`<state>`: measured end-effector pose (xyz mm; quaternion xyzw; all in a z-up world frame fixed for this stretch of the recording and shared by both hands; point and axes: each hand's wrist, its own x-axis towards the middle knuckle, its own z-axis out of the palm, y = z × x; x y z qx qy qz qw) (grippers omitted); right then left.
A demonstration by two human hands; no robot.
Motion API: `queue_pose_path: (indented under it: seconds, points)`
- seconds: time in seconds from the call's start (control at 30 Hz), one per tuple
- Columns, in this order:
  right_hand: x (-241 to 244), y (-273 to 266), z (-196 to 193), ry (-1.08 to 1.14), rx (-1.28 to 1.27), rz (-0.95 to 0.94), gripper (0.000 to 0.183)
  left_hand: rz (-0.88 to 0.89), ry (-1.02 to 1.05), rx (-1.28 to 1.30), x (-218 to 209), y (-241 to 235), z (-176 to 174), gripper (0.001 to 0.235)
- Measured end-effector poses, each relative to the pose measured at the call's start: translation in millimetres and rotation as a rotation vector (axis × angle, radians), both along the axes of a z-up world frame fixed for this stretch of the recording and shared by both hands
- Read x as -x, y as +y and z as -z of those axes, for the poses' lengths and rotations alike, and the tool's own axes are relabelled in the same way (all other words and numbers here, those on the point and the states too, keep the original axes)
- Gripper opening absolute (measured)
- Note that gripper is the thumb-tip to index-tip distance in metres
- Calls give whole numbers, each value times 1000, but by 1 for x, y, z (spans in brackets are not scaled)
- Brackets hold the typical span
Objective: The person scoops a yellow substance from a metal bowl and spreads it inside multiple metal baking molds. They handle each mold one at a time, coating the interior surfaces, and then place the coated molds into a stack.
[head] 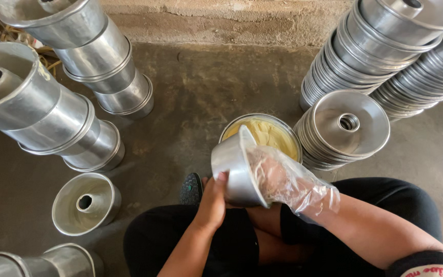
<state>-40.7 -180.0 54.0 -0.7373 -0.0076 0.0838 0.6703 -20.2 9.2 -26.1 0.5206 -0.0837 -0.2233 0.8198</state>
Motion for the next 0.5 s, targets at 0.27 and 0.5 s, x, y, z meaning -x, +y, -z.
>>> queue_pose_path:
  seconds: [0.27, 0.5]
  points:
    - [-18, -22, -12, -760, 1016, -310, 15, 242, -235, -165, 16, -7, -28, 67]
    - [4, -27, 1, -133, 240, -111, 25, 206, 10, -128, 3, -16, -61, 76]
